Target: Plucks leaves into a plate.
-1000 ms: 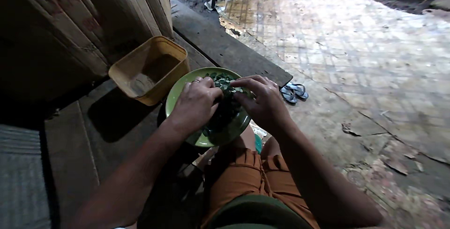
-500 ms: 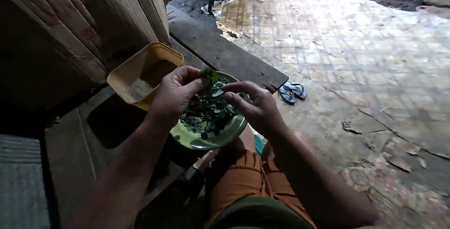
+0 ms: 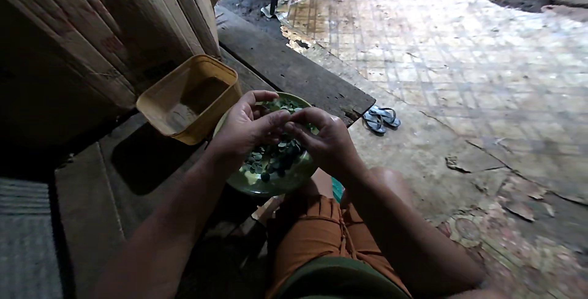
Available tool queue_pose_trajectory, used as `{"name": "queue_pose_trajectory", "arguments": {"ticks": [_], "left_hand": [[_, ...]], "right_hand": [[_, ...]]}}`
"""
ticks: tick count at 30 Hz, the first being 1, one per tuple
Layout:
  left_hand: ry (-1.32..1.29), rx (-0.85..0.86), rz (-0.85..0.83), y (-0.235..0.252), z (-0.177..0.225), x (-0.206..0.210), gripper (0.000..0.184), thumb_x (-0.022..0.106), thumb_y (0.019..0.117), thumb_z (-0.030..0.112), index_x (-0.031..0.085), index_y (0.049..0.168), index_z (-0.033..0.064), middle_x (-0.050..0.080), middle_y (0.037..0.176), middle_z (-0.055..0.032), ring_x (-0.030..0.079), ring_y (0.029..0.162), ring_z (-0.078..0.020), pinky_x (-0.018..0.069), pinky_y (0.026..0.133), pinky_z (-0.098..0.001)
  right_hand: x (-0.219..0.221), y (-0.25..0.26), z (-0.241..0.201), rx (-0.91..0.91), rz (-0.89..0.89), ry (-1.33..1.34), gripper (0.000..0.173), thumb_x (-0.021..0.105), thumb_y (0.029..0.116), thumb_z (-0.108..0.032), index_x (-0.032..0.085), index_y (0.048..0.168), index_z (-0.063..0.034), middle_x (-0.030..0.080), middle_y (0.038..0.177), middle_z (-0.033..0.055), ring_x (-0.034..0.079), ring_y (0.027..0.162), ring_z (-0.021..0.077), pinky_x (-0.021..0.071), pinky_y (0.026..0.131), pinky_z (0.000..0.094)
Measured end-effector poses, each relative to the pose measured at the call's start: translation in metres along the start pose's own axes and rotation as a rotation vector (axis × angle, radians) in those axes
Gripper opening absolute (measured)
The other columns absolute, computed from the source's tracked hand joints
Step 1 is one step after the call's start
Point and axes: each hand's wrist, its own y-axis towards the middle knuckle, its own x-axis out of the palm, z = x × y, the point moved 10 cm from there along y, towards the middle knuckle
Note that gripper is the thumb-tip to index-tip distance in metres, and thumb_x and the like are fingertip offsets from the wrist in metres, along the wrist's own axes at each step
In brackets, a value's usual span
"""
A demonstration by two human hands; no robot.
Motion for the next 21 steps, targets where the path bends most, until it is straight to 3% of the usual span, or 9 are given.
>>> {"name": "queue_pose_trajectory", "arguments": {"ticks": [2,3,6,10,15,19,21], "left_hand": [[0.003,0.03,-0.015,0.001,-0.001,0.003,0.046,0.067,0.0942,-0.001,0.049,0.136,0.0078,0.067,0.097,-0.0061,0.07,0.078,-0.0121,0.0629,0.068,-0.0278],[0.005,0.031,-0.011,0.001,-0.001,0.003,0.047,0.067,0.0932,-0.004,0.05,0.136,0.0076,0.066,0.098,-0.0069,0.07,0.078,-0.0122,0.0625,0.068,-0.0276],[0.009,0.03,0.003,0.001,-0.001,0.002,0.04,0.064,0.0938,-0.007,0.055,0.13,0.0073,0.064,0.095,-0.0051,0.069,0.075,-0.0112,0.0623,0.069,-0.0271],[0.025,0.06,0.029,0.0,0.006,-0.008,0.024,0.062,0.0956,-0.004,0.061,0.117,0.0056,0.066,0.094,-0.0018,0.068,0.074,-0.0094,0.0623,0.071,-0.0267],[0.21,0.19,0.039,-0.001,0.023,-0.022,0.021,0.064,0.095,-0.001,0.064,0.115,0.005,0.068,0.095,-0.0014,0.069,0.078,-0.0083,0.0621,0.073,-0.0253],[0.616,0.36,-0.124,-0.008,0.026,-0.004,0.02,0.072,0.0932,0.022,0.074,0.112,0.0149,0.068,0.12,0.0018,0.062,0.114,-0.0067,0.0535,0.097,-0.0283],[0.7,0.426,-0.162,-0.01,0.024,0.005,0.022,0.072,0.0932,0.024,0.075,0.113,0.0151,0.069,0.121,0.0008,0.061,0.118,-0.007,0.0514,0.101,-0.0291]], "right_hand": [[0.0,0.001,-0.002,-0.004,-0.013,-0.081,0.011,0.067,0.0976,-0.015,0.073,0.099,-0.0062,0.071,0.093,0.0025,0.067,0.088,0.0099,0.055,0.084,0.0337],[0.0,0.001,-0.003,-0.001,-0.019,-0.111,0.011,0.067,0.0968,-0.015,0.075,0.099,-0.0066,0.072,0.092,0.0031,0.067,0.089,0.0133,0.0517,0.087,0.0419],[-0.002,0.0,-0.002,0.004,-0.041,-0.159,0.011,0.068,0.0963,-0.016,0.076,0.097,-0.0081,0.072,0.091,0.0024,0.066,0.091,0.0163,0.044,0.096,0.0539],[-0.009,-0.003,0.004,0.013,-0.059,-0.167,0.014,0.067,0.0966,-0.017,0.076,0.099,-0.0062,0.072,0.091,0.0038,0.068,0.09,0.0166,0.0444,0.098,0.0546],[-0.019,-0.005,0.012,0.092,-0.074,-0.175,0.013,0.069,0.097,-0.018,0.075,0.1,-0.0075,0.071,0.09,0.0022,0.067,0.089,0.0143,0.0439,0.102,0.0518],[-0.014,-0.004,0.012,0.055,-0.112,-0.176,0.012,0.068,0.0962,-0.017,0.076,0.099,-0.0088,0.071,0.09,0.0013,0.067,0.091,0.0138,0.0437,0.102,0.0508],[-0.009,-0.004,0.011,0.018,-0.123,-0.182,0.012,0.067,0.0956,-0.017,0.076,0.097,-0.0093,0.072,0.089,0.0008,0.067,0.09,0.0132,0.0437,0.102,0.0499]]}}
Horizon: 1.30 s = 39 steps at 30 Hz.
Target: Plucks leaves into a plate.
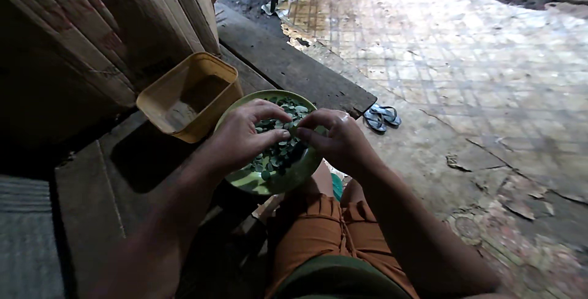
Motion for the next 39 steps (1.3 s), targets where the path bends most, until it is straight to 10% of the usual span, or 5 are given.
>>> {"name": "queue_pose_trajectory", "arguments": {"ticks": [11,19,23,33,39], "left_hand": [[0.241,-0.027,0.101,-0.002,0.0,-0.012,0.009,0.068,0.0973,0.019,0.075,0.099,0.014,0.072,0.089,0.003,0.066,0.078,-0.0034,0.0555,0.074,-0.0272],[0.575,-0.159,0.534,-0.016,-0.034,-0.116,0.028,0.055,0.105,0.021,0.07,0.116,0.001,0.07,0.113,-0.0205,0.068,0.106,-0.0313,0.0521,0.095,-0.0492],[0.624,-0.244,0.417,-0.012,-0.059,-0.107,0.032,0.056,0.1045,0.018,0.068,0.128,-0.0005,0.059,0.138,-0.027,0.049,0.135,-0.0489,0.0357,0.11,-0.0654],[0.326,-0.065,0.396,-0.003,-0.02,-0.066,0.025,0.059,0.1023,0.023,0.074,0.117,0.0093,0.066,0.132,-0.0107,0.056,0.13,-0.0227,0.0428,0.111,-0.0418],[-0.322,-0.183,0.222,0.004,-0.026,-0.028,0.023,0.055,0.1058,0.016,0.069,0.121,0.0081,0.071,0.114,0.0004,0.067,0.103,-0.0035,0.0549,0.092,-0.0234]], "right_hand": [[-0.001,0.001,-0.004,-0.016,0.006,-0.069,0.012,0.068,0.0955,-0.017,0.077,0.096,-0.0087,0.072,0.088,0.0025,0.067,0.088,0.0168,0.0433,0.098,0.0534],[0.009,0.0,-0.004,-0.087,-0.079,-0.171,0.019,0.068,0.0958,-0.02,0.077,0.111,-0.0147,0.073,0.104,0.0036,0.067,0.104,0.0222,0.0394,0.106,0.0572],[0.002,0.001,-0.004,-0.085,0.009,-0.215,0.02,0.067,0.0954,-0.016,0.077,0.113,-0.0131,0.073,0.105,0.0071,0.067,0.104,0.0268,0.0411,0.103,0.0584],[0.039,0.027,-0.035,-0.224,0.031,-0.565,0.014,0.071,0.0917,-0.019,0.073,0.088,-0.0062,0.069,0.095,0.0148,0.065,0.099,0.0367,0.0403,0.105,0.0607],[0.005,0.026,-0.013,-0.007,0.04,-0.033,0.017,0.065,0.0989,-0.019,0.075,0.103,-0.0055,0.071,0.102,0.0101,0.065,0.101,0.0238,0.0468,0.095,0.0499]]}}
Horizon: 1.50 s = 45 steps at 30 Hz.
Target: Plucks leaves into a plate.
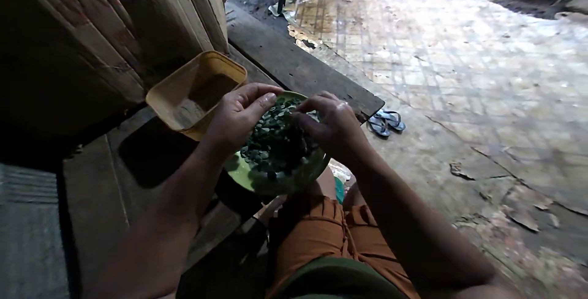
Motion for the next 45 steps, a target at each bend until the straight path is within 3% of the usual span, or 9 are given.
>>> {"name": "queue_pose_trajectory", "arguments": {"ticks": [2,4,9,17,22,26,38,42,45], "left_hand": [[-0.206,-0.058,-0.081,-0.001,-0.003,0.017,0.025,0.054,0.1059,0.017,0.066,0.126,0.0062,0.071,0.114,0.0001,0.067,0.103,-0.006,0.0552,0.094,-0.0251],[-0.293,-0.104,-0.121,-0.006,-0.004,0.03,0.026,0.061,0.1021,0.015,0.065,0.126,0.0066,0.072,0.107,0.0014,0.068,0.096,-0.0048,0.0568,0.089,-0.0232],[-0.332,-0.166,-0.015,-0.01,-0.008,0.03,0.008,0.065,0.0962,0.001,0.066,0.103,0.0055,0.069,0.087,-0.0006,0.068,0.077,-0.0066,0.0594,0.071,-0.0225],[-0.267,-0.189,-0.03,-0.01,-0.01,0.032,0.007,0.067,0.0947,-0.001,0.066,0.099,0.0046,0.068,0.083,0.0,0.067,0.073,-0.0047,0.0583,0.068,-0.0204],[-0.231,-0.162,-0.078,-0.01,-0.01,0.035,0.006,0.068,0.0941,0.0,0.068,0.098,0.0041,0.07,0.082,-0.0006,0.066,0.072,-0.0042,0.0571,0.067,-0.0186],[-0.264,-0.207,-0.145,-0.011,-0.012,0.04,0.009,0.065,0.0946,-0.003,0.067,0.1,0.0033,0.069,0.084,-0.0021,0.067,0.073,-0.0064,0.0588,0.067,-0.0212],[-0.222,-0.208,-0.171,-0.009,-0.014,0.026,0.009,0.065,0.0953,-0.002,0.066,0.102,0.0045,0.07,0.087,-0.0027,0.069,0.075,-0.009,0.0609,0.071,-0.0243],[-0.053,-0.138,-0.145,-0.007,-0.009,0.02,0.008,0.065,0.0995,0.014,0.071,0.104,0.0095,0.07,0.089,0.0035,0.066,0.081,-0.0029,0.0557,0.076,-0.02],[-0.005,-0.104,-0.17,-0.011,-0.003,0.031,0.018,0.068,0.0986,0.017,0.071,0.115,0.0099,0.073,0.098,0.0036,0.068,0.089,-0.0018,0.0571,0.081,-0.0203]], "right_hand": [[-0.006,-0.003,0.009,0.101,0.032,0.28,0.014,0.064,0.1004,-0.02,0.072,0.103,-0.0084,0.068,0.097,-0.0013,0.064,0.09,0.0046,0.0541,0.083,0.0264],[-0.002,-0.006,0.013,0.166,0.05,0.556,0.009,0.064,0.1002,-0.014,0.069,0.103,-0.0069,0.068,0.089,-0.0039,0.064,0.08,0.0007,0.0551,0.075,0.02],[0.0,-0.012,0.013,0.193,0.079,0.607,0.009,0.061,0.102,-0.014,0.067,0.105,-0.0076,0.066,0.086,-0.0022,0.063,0.074,0.0032,0.0542,0.067,0.0203],[0.001,-0.013,0.014,0.137,0.04,0.624,0.022,0.064,0.0985,-0.009,0.064,0.12,-0.0044,0.071,0.101,0.0002,0.068,0.086,0.0036,0.0583,0.078,0.0223],[-0.005,-0.011,0.008,0.033,0.067,0.481,0.007,0.067,0.0952,-0.005,0.069,0.101,-0.0052,0.07,0.09,-0.0011,0.067,0.08,0.0037,0.0577,0.074,0.0215],[-0.002,-0.015,0.022,0.112,0.061,0.591,0.008,0.066,0.0967,-0.007,0.069,0.104,-0.0063,0.07,0.087,-0.0022,0.065,0.073,0.0031,0.0562,0.066,0.0203],[-0.008,-0.019,0.039,0.166,0.116,0.703,0.01,0.065,0.0969,-0.007,0.069,0.107,-0.0058,0.07,0.088,-0.0005,0.067,0.076,0.0064,0.0588,0.07,0.0232],[-0.006,-0.02,0.039,0.165,0.14,0.679,0.011,0.066,0.0968,-0.007,0.069,0.108,-0.0055,0.071,0.089,-0.0006,0.067,0.076,0.0054,0.0588,0.07,0.023],[0.0,-0.017,0.031,0.113,0.12,0.65,0.011,0.065,0.0976,-0.008,0.068,0.108,-0.0041,0.07,0.091,-0.0002,0.066,0.078,0.0046,0.0577,0.072,0.022]]}}
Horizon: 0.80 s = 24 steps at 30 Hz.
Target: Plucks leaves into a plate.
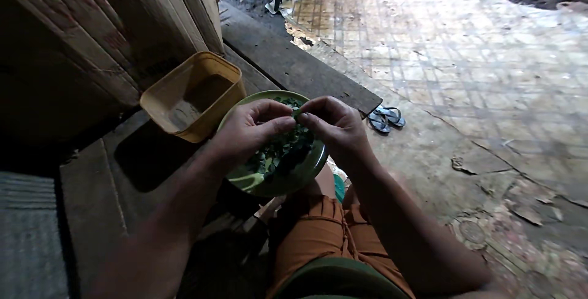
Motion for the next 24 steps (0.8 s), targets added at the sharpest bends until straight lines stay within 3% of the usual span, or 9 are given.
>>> {"name": "queue_pose_trajectory", "arguments": {"ticks": [5,17,19,20,21,22,23,24], "left_hand": [[0.051,0.055,0.056,0.001,0.0,0.004,0.006,0.068,0.0962,0.008,0.071,0.102,0.0079,0.071,0.085,0.0024,0.066,0.075,-0.0022,0.056,0.069,-0.0194],[0.224,0.086,0.093,-0.001,0.004,-0.017,0.002,0.072,0.0952,0.013,0.074,0.096,0.0124,0.072,0.085,0.0048,0.067,0.075,-0.0015,0.0562,0.069,-0.0198],[0.26,0.105,0.11,-0.002,0.008,-0.019,0.009,0.073,0.0938,0.017,0.074,0.102,0.0143,0.074,0.099,0.0042,0.069,0.086,-0.002,0.0577,0.076,-0.0226],[0.282,0.113,0.098,-0.002,0.01,-0.017,0.019,0.074,0.0934,0.02,0.074,0.112,0.0146,0.072,0.115,0.0021,0.068,0.101,-0.0039,0.0584,0.087,-0.0262],[0.293,0.13,0.076,-0.003,0.013,-0.013,0.031,0.075,0.0932,0.023,0.071,0.122,0.0133,0.068,0.129,-0.0013,0.063,0.118,-0.0077,0.0533,0.101,-0.0317],[0.303,0.165,0.065,-0.003,0.015,-0.009,0.038,0.075,0.0928,0.025,0.069,0.128,0.0119,0.065,0.135,-0.0039,0.058,0.127,-0.0103,0.0488,0.107,-0.0341],[0.305,0.199,0.072,-0.003,0.017,-0.006,0.039,0.075,0.0927,0.025,0.069,0.128,0.0115,0.066,0.133,-0.0035,0.059,0.125,-0.0094,0.0483,0.106,-0.0324],[0.291,0.223,0.093,-0.004,0.018,-0.003,0.034,0.075,0.0928,0.023,0.071,0.124,0.0115,0.069,0.123,-0.0009,0.063,0.115,-0.0062,0.052,0.1,-0.0279]], "right_hand": [[0.006,-0.001,-0.011,-0.045,0.006,-0.092,0.01,0.067,0.0969,-0.007,0.068,0.107,-0.0041,0.07,0.092,-0.0015,0.066,0.078,0.0021,0.0574,0.072,0.0194],[-0.021,0.0,-0.008,-0.034,0.09,-0.037,0.011,0.065,0.0967,-0.008,0.068,0.107,-0.0058,0.071,0.09,-0.0015,0.068,0.079,0.0047,0.0592,0.073,0.0233],[-0.021,0.0,-0.007,-0.033,0.094,-0.021,0.011,0.066,0.0961,-0.007,0.068,0.107,-0.0058,0.07,0.09,-0.0015,0.068,0.079,0.0048,0.059,0.072,0.0229],[-0.021,0.0,-0.007,-0.029,0.094,-0.023,0.011,0.066,0.096,-0.007,0.067,0.107,-0.0057,0.07,0.09,-0.0016,0.067,0.078,0.0044,0.0589,0.072,0.0225],[-0.02,0.0,-0.006,-0.028,0.091,-0.037,0.012,0.066,0.096,-0.007,0.067,0.108,-0.0055,0.07,0.09,-0.0019,0.067,0.078,0.0036,0.0586,0.072,0.022],[-0.018,0.0,-0.006,-0.033,0.082,-0.051,0.012,0.066,0.0964,-0.008,0.067,0.108,-0.0049,0.07,0.091,-0.0016,0.067,0.078,0.0034,0.0584,0.072,0.0219],[-0.015,0.0,-0.006,-0.043,0.07,-0.058,0.013,0.066,0.0966,-0.008,0.067,0.109,-0.0043,0.07,0.092,-0.0011,0.067,0.079,0.0037,0.0583,0.073,0.0219],[-0.011,0.0,-0.006,-0.05,0.056,-0.054,0.013,0.066,0.0966,-0.007,0.067,0.11,-0.0039,0.07,0.092,-0.0008,0.066,0.079,0.0039,0.0582,0.073,0.0219]]}}
